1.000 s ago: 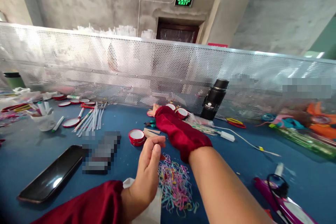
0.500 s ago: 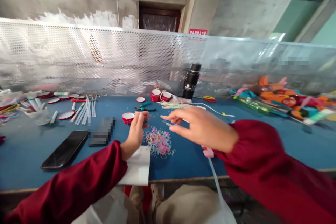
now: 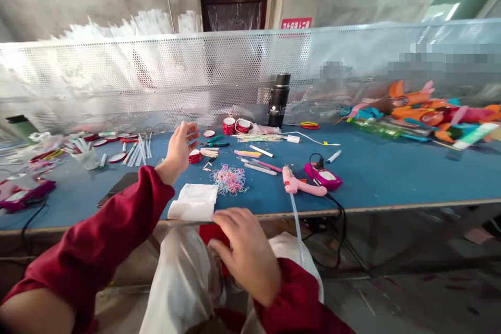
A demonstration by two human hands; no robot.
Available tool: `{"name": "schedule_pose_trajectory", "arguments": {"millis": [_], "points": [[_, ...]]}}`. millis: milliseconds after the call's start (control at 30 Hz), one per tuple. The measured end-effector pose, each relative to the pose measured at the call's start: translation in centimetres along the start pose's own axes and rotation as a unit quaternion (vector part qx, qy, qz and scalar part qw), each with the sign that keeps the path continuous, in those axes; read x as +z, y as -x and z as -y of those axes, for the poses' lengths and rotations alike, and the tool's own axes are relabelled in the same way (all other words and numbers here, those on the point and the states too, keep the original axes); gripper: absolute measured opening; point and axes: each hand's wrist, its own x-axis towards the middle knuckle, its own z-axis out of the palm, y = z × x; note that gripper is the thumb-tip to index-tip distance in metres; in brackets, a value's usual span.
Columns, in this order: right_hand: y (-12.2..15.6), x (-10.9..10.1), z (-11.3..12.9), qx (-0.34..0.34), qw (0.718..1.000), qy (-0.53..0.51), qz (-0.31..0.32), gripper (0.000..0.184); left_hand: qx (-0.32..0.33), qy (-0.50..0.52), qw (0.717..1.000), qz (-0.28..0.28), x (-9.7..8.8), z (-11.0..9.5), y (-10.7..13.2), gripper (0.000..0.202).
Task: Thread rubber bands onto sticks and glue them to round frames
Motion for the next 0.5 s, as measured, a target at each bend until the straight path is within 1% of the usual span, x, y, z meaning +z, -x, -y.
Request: {"name": "schedule_pose_trajectory", "arguments": {"millis": [67, 100, 167, 233, 333, 400, 467, 500], "points": [[-1.3, 2.7, 0.0, 0.008, 1.000, 0.026, -0.010, 0.044, 0.023, 0.004, 1.000, -0.006, 0.9, -0.5, 0.3, 0.042], [-1.9, 3.8, -0.1, 0.013, 0.999, 0.037, -0.003, 0.045, 0.032, 0.003, 0.999, -0.004, 1.5, -0.4, 0.6, 0.042], [-3.0, 5.6, -0.3, 0.025, 0.998, 0.049, 0.017, 0.040, 0.037, -0.007, 0.999, 0.011, 2.7, -0.1, 1.1, 0.041], [-3.9, 6.8, -0.2, 0.027, 0.998, 0.050, 0.034, 0.036, 0.041, -0.025, 0.998, 0.030, 3.8, 0.6, 1.5, 0.040], [-4.6, 7.7, 0.6, 0.023, 0.998, 0.041, 0.044, 0.025, 0.077, -0.077, 0.993, 0.043, 4.5, 2.0, 1.7, 0.038], [-4.6, 7.6, 1.1, 0.027, 0.998, 0.034, 0.036, 0.023, 0.120, -0.127, 0.984, 0.044, 4.1, 3.2, 1.7, 0.036], [-3.9, 7.1, 1.3, 0.030, 0.999, 0.033, 0.012, 0.032, 0.182, -0.192, 0.964, 0.031, 3.1, 4.6, 1.8, 0.034], [-3.2, 6.6, 1.4, 0.030, 0.999, 0.035, -0.003, 0.037, 0.210, -0.226, 0.950, 0.035, 2.5, 5.3, 1.9, 0.031]]}}
